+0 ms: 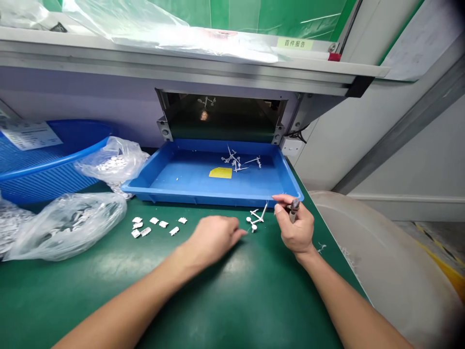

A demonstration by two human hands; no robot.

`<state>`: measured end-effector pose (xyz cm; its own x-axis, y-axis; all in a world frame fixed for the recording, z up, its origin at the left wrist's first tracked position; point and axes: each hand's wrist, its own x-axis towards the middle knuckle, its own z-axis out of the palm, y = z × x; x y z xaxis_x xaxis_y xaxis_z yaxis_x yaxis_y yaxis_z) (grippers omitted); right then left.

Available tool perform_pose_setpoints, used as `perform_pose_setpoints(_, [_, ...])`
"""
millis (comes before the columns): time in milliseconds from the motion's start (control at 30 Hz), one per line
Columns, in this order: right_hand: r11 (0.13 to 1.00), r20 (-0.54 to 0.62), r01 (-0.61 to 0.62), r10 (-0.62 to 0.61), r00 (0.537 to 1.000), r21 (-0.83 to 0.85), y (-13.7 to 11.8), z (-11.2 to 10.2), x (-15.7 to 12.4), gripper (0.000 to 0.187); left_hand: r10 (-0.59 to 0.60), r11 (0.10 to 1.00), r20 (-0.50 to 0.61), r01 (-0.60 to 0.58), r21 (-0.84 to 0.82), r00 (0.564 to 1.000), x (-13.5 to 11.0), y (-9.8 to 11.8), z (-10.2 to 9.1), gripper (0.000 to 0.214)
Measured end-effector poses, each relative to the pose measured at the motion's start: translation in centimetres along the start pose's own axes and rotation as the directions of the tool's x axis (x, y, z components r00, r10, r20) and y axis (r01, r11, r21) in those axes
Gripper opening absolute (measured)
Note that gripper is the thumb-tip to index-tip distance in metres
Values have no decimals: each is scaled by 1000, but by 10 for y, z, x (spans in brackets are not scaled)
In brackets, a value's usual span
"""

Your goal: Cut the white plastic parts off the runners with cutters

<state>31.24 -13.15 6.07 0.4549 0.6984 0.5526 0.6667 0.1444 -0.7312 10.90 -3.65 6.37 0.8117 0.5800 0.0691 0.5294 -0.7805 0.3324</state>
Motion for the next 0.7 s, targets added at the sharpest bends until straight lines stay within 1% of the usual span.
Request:
perform_pose_setpoints(67, [1000,-46,4,-3,999,30,4,-1,1,21,13,1000,-9,-13,26,1000,15,28,17,44])
perform_pose_setpoints(100, [999,-52,0,2,999,42,7,0,2,20,-4,999,-14,4,42,1000,22,36,24,48])
perform_pose_setpoints(167, [998,-55,-12,15,998,58,10,1,4,20,-42,997,-22,44,57,999,34,40,34,50])
perform_pose_setpoints(233, [998,-50,-28,31,998,64,12,1,5,20,-61,998,-28,62,33,998,40,34,40,41])
perform_pose_setpoints(333, [998,-28,-34,35,999,50,12,0,6,20,-64,995,-67,58,-85,996,35,17,39,30])
perform_pose_setpoints(400, [999,-4,-22,22,1000,28,10,-1,6,20,-32,975,-124,4,-224,992,24,4,34,29])
perform_pose_setpoints(433, [1000,18,-26,26,1000,16,9,-1,6,20,-19,954,-173,-34,-298,985,18,-2,32,29])
perform_pose_setpoints(500, [997,128,-70,72,989,-20,8,1,6,20,-28,905,-296,-101,-412,955,5,-11,27,27])
perform_pose_setpoints(533, [995,216,-91,100,971,-51,8,3,5,20,-54,886,-360,-121,-447,931,-1,-15,26,26])
perform_pose_setpoints(567, [992,310,-91,115,944,-92,8,7,3,20,-84,873,-417,-135,-468,905,-6,-17,26,24])
perform_pose_setpoints(633, [986,474,-17,94,875,-165,7,15,-2,21,-112,861,-492,-163,-482,864,-12,-19,27,21])
perform_pose_setpoints(667, [983,523,38,63,850,-181,6,19,-6,23,-102,858,-513,-186,-479,852,-13,-19,29,20])
perform_pose_setpoints(700, [979,550,84,32,834,-183,4,23,-10,25,-79,856,-526,-213,-471,847,-14,-18,30,20])
